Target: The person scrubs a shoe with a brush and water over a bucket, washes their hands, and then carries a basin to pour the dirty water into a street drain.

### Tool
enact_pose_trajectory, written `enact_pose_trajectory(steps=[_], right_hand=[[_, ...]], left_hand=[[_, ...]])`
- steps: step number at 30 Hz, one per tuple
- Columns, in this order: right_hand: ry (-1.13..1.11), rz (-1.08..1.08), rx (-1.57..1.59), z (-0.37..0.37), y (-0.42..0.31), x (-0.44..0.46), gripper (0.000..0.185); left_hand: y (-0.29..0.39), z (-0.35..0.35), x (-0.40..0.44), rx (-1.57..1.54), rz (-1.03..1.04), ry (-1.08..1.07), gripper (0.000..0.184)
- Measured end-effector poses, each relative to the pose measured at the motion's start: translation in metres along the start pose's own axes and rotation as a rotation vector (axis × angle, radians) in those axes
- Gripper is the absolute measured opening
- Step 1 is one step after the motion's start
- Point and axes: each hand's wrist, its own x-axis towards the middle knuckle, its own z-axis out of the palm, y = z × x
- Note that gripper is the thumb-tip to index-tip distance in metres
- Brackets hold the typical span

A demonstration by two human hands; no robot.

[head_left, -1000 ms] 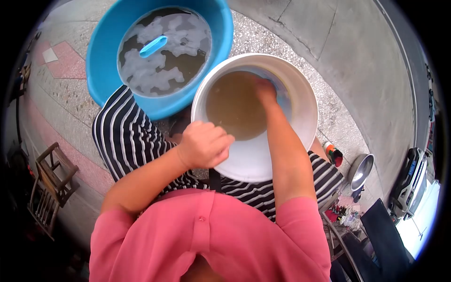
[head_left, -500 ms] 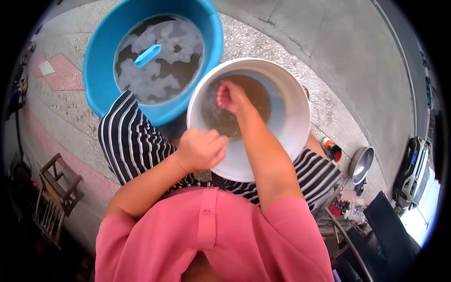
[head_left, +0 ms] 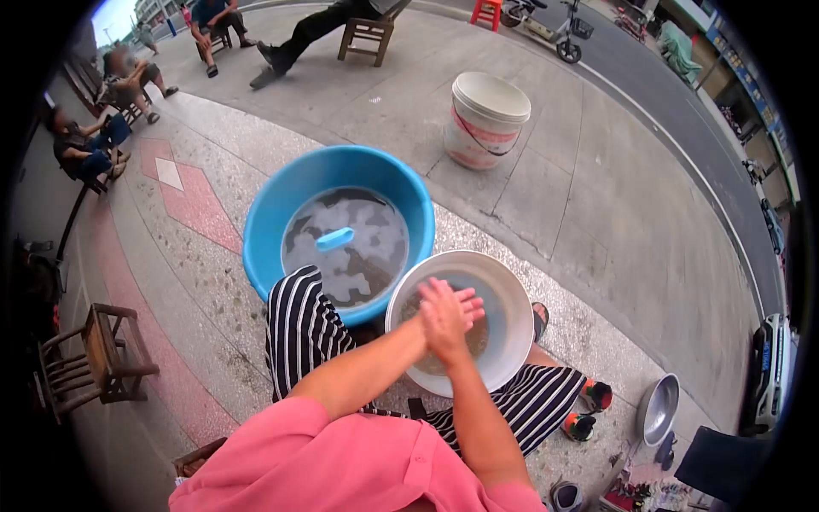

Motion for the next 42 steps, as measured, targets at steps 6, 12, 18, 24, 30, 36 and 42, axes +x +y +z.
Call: enact_pose_trajectory(steps=[6, 12, 18, 24, 30, 36, 42], right_hand=[[0.001, 0.558, 0.200, -0.056, 0.017, 0.021, 0.025], [-0.115, 0.876, 0.787, -0.052, 0.004, 0.008, 0.026], [0.185, 0.750, 1.508, -0.058, -0.034, 0.012, 0.041], [-0.224, 0.368, 2.420, -0.048, -0.063, 0.000, 0.052], [0.113, 0.856, 2.468, -0.073, -0.092, -0.004, 0.036], [0.214, 1.031, 1.814, -0.066, -0.091, -0.013, 0.031], [-0.657, 0.404, -0.218, -0.106, -0.040, -0.047, 0.031]], left_hand=[[-0.042, 0.064, -0.009, 0.285, 0.108, 0.328, 0.038], [-0.034, 0.061, -0.022, 0.369, 0.310, 0.526, 0.028], [-0.030, 0.052, -0.015, -0.122, 0.313, 0.121, 0.027], [-0.032, 0.120, -0.012, -0.216, 0.256, -0.088, 0.032], [-0.039, 0.137, 0.012, 0.417, 0.588, 0.305, 0.037], [-0.030, 0.104, 0.015, 1.484, 1.077, 0.201, 0.033], [-0.007, 0.016, -0.061, 2.191, 0.512, 0.077, 0.029]])
